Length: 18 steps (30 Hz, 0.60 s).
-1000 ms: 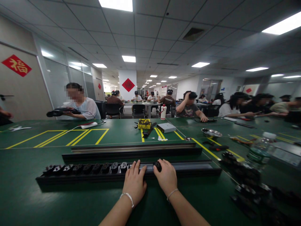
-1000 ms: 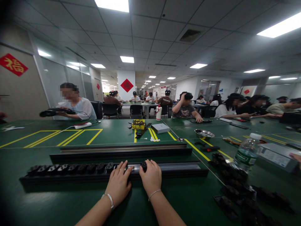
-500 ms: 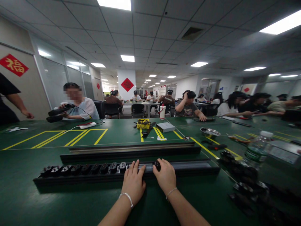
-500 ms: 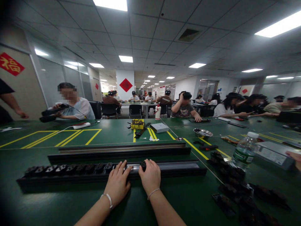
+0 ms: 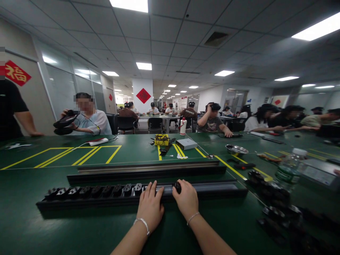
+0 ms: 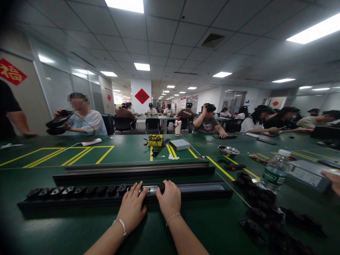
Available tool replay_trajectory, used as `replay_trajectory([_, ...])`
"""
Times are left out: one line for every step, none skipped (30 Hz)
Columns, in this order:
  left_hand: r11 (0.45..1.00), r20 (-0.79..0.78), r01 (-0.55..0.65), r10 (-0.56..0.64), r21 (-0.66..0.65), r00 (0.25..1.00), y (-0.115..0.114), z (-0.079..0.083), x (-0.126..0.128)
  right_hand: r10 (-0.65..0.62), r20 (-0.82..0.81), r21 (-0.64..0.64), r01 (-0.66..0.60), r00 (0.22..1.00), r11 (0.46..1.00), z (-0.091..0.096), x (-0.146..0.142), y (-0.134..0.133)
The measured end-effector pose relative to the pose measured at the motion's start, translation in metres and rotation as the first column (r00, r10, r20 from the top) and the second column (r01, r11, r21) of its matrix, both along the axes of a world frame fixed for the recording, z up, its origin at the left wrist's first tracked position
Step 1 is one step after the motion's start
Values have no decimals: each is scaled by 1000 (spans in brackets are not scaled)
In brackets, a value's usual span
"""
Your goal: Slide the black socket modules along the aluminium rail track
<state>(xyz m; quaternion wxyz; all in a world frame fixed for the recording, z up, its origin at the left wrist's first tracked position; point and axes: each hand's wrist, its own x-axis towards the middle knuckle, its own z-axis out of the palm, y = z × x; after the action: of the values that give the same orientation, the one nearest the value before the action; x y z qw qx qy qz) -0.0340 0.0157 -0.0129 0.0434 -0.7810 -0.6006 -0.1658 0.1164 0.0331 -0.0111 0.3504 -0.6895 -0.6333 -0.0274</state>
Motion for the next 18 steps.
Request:
replay_trajectory([1000, -2, 1, -1, -3, 1000, 0, 0, 0, 1, -3, 0, -1, 1000, 1000, 0, 0, 0])
replay_trajectory([1000, -4, -1, 1, -7, 1000, 0, 1, 0, 2, -4, -1, -2, 1000, 1000, 1, 0, -1])
replay_trajectory([1000, -7, -5, 5, -14, 1000, 0, 1, 0, 2, -4, -4, -2, 1000, 1000, 1, 0, -1])
replay_trajectory([1000, -8, -8, 8, -19, 1000, 0, 1, 0, -1, -3, -6, 1, 1000, 1000, 2, 0, -2])
replay_trajectory([1000, -8, -9, 9, -19, 1000, 0, 1, 0, -6, -3, -9, 6, 1000, 1000, 2, 0, -2])
replay_trajectory([1000, -7, -7, 7, -17, 1000, 0, 0, 0, -10, -2, -11, 10, 1000, 1000, 2, 0, -2])
replay_trajectory([1000, -5, -4, 4, -12, 1000, 0, 0, 0, -13, -2, -13, 13, 1000, 1000, 2, 0, -2])
replay_trajectory([1000, -2, -1, 1, -5, 1000, 1, -1, 0, -16, -2, -14, 16, 1000, 1000, 2, 0, -2])
replay_trajectory([1000, 3, 4, -4, 5, 1000, 1, -2, 0, -15, -2, -14, 15, 1000, 1000, 2, 0, -1])
replay_trajectory([1000, 9, 8, -8, 14, 1000, 2, -3, 0, -12, 0, -14, 12, 1000, 1000, 1, 0, -1])
replay_trajectory([1000, 14, 11, -12, 24, 1000, 2, -4, 0, -9, 2, -14, 9, 1000, 1000, 1, 0, 0])
replay_trajectory([999, 19, 13, -14, 33, 1000, 2, -5, -1, -8, 4, -13, 8, 1000, 1000, 0, 0, 0])
replay_trajectory([999, 22, 13, -14, 40, 1000, 2, -5, -1, -9, 6, -12, 9, 1000, 1000, 0, 1, 1])
replay_trajectory([999, 24, 13, -14, 44, 1000, 2, -5, -1, -11, 6, -10, 11, 1000, 1000, 0, 1, 1])
replay_trajectory([999, 24, 12, -13, 44, 1000, 2, -5, -1, -12, 7, -8, 12, 1000, 1000, 0, 1, 1])
replay_trajectory([999, 22, 9, -10, 41, 1000, 2, -4, 0, -13, 7, -7, 13, 1000, 1000, 0, 1, 1])
replay_trajectory([999, 18, 5, -6, 33, 1000, 1, -3, 0, -13, 7, -7, 13, 1000, 1000, 0, 1, 1])
replay_trajectory([1000, 13, 2, -2, 22, 1000, 1, -3, 0, -12, 8, -9, 12, 1000, 1000, 0, 1, 1])
